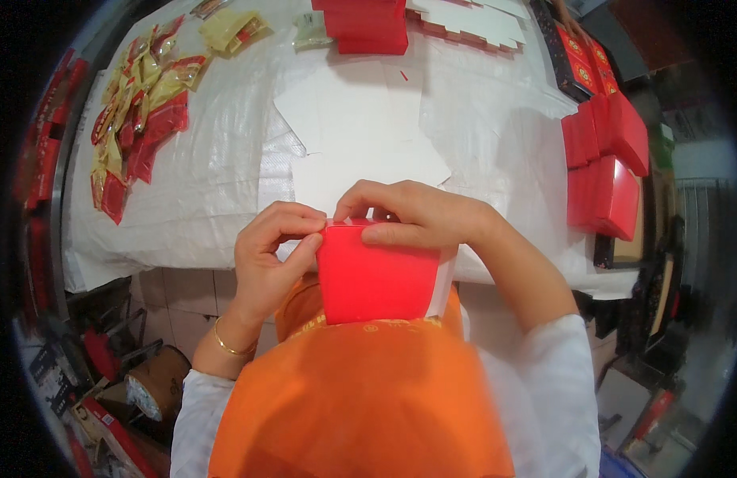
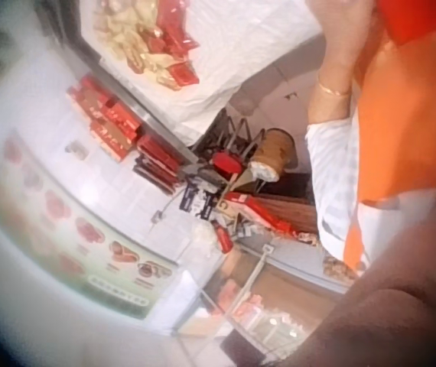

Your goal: The person assembles small red boxes by folding white cardboard inserts and placing them inside the red outer shells. They then insert small yellow packets into the boxes and close the lids. The process is repeated multiple times, with the person handling the materials by hand.

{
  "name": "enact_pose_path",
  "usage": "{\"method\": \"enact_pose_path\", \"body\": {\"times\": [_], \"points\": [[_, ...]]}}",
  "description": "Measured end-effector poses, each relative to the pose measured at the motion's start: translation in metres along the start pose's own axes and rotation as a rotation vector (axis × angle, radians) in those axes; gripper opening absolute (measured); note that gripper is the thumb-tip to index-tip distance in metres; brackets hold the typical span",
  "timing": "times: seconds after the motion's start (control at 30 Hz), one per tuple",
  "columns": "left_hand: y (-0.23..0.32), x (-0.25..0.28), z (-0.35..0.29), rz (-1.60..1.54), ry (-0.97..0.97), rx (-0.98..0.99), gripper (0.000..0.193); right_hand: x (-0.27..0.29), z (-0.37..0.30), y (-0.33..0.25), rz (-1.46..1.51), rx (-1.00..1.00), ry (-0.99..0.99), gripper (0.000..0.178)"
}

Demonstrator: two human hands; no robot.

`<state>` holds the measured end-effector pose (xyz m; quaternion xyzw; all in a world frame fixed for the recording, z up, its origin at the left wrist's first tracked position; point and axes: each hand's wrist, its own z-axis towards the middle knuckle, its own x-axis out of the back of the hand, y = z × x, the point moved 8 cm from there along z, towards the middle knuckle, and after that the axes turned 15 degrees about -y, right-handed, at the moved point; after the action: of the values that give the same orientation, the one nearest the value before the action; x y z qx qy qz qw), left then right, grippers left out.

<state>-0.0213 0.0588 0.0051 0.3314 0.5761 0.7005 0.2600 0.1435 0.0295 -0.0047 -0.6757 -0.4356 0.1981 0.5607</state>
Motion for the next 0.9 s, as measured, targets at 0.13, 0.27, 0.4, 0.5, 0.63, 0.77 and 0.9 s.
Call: {"method": "enact_pose_path", "body": {"times": [0.13, 0.27, 0.4, 0.5, 0.63, 0.77, 0.9], "points": [[0.005, 0.003, -0.008, 0.165, 0.061, -0.042, 0.013, 0.001, 0.010, 0.005, -0.012, -0.007, -0.064, 0.036], [0.008, 0.006, -0.013, 0.238, 0.131, -0.051, 0.014, 0.000, 0.021, 0.006, -0.050, -0.025, -0.115, 0.031], [0.015, 0.002, -0.015, 0.342, 0.135, -0.070, 0.017, -0.001, 0.021, 0.005, -0.062, -0.062, -0.106, 0.029], [0.017, -0.002, -0.016, 0.397, 0.138, -0.078, 0.020, -0.002, 0.018, 0.002, -0.077, -0.039, -0.070, 0.029], [0.005, -0.002, -0.014, 0.193, 0.160, 0.038, 0.020, -0.004, 0.012, -0.004, -0.078, -0.009, -0.021, 0.030], [0.004, -0.001, -0.012, 0.164, 0.124, 0.001, 0.019, -0.004, 0.007, -0.007, -0.088, -0.016, -0.008, 0.029], [0.007, -0.003, -0.012, 0.206, 0.098, -0.059, 0.020, -0.003, 0.007, -0.005, -0.098, 0.011, 0.011, 0.029]]}}
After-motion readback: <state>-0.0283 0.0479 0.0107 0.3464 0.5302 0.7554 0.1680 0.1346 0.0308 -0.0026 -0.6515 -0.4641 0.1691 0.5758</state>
